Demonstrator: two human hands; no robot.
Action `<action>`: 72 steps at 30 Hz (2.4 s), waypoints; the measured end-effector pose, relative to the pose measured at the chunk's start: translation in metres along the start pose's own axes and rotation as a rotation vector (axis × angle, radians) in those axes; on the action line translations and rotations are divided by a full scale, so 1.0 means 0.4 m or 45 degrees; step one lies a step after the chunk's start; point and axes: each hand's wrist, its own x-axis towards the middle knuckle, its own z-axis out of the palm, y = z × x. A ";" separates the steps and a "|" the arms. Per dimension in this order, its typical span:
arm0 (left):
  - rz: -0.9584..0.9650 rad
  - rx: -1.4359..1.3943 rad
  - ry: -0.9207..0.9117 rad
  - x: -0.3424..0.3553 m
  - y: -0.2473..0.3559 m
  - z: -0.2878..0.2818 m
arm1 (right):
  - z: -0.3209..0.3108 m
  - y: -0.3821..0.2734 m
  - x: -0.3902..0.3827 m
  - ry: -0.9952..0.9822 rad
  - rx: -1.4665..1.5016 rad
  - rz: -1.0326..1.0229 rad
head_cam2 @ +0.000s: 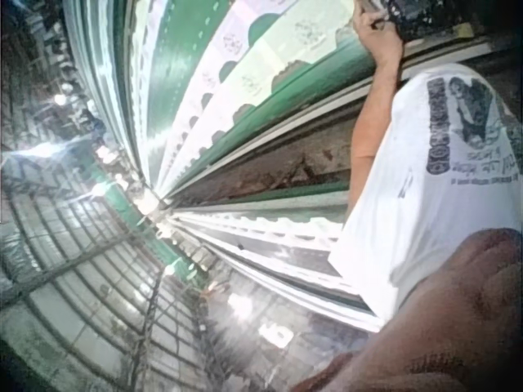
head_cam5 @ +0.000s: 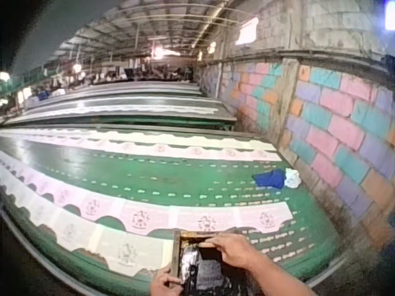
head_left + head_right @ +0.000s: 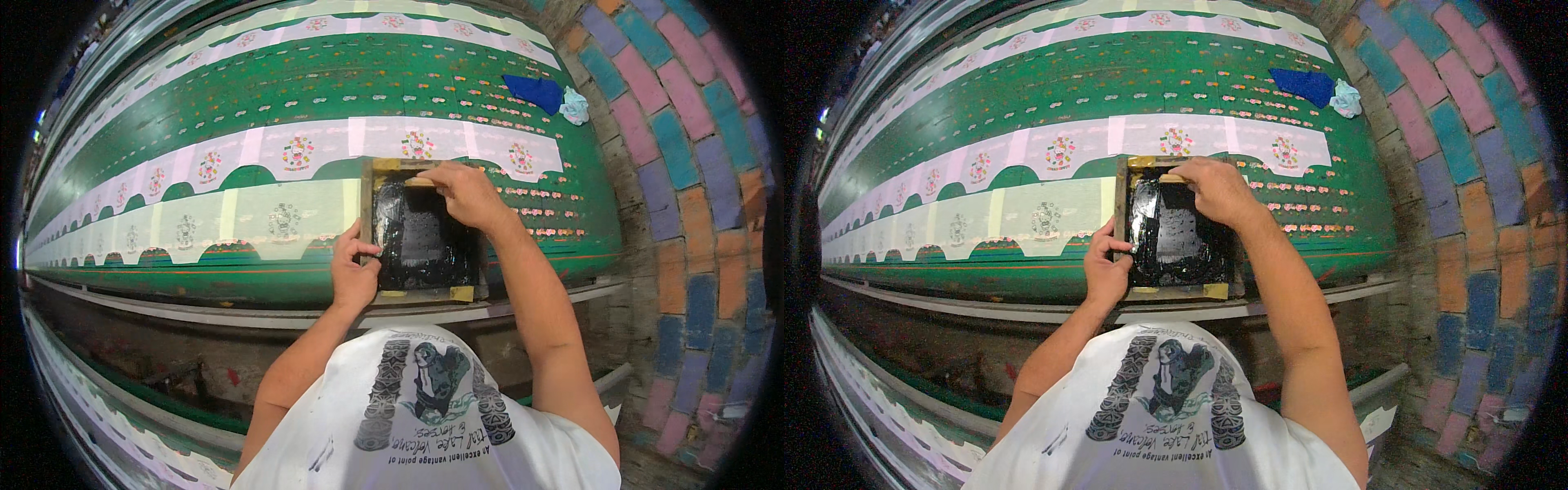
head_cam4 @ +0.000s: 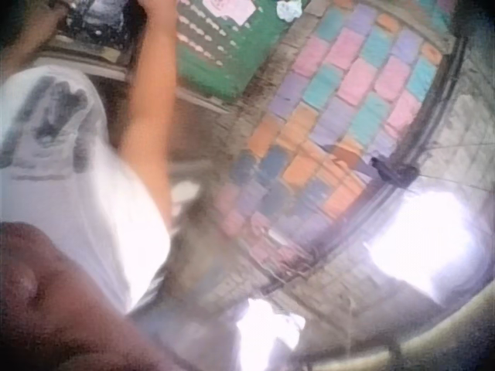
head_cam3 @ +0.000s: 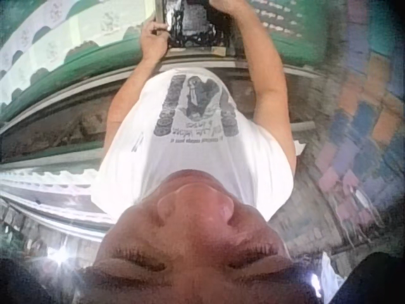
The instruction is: The person repeatedly rubs a dark ink pad with a small wooden block over a long roll of patterned fabric on a green conveyor belt. The person holds the pad with both hands and moves it back and forth along the fabric surface.
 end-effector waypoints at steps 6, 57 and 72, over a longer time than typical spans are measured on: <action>-0.043 -0.029 0.000 -0.001 0.001 0.000 | 0.050 -0.027 -0.105 -0.008 -0.099 -0.172; -0.114 -0.507 -0.018 -0.085 0.341 0.698 | -0.346 0.436 -0.814 0.788 1.421 0.902; -0.142 -0.345 -0.134 -0.112 0.406 0.990 | -0.463 0.611 -0.989 0.896 1.555 0.863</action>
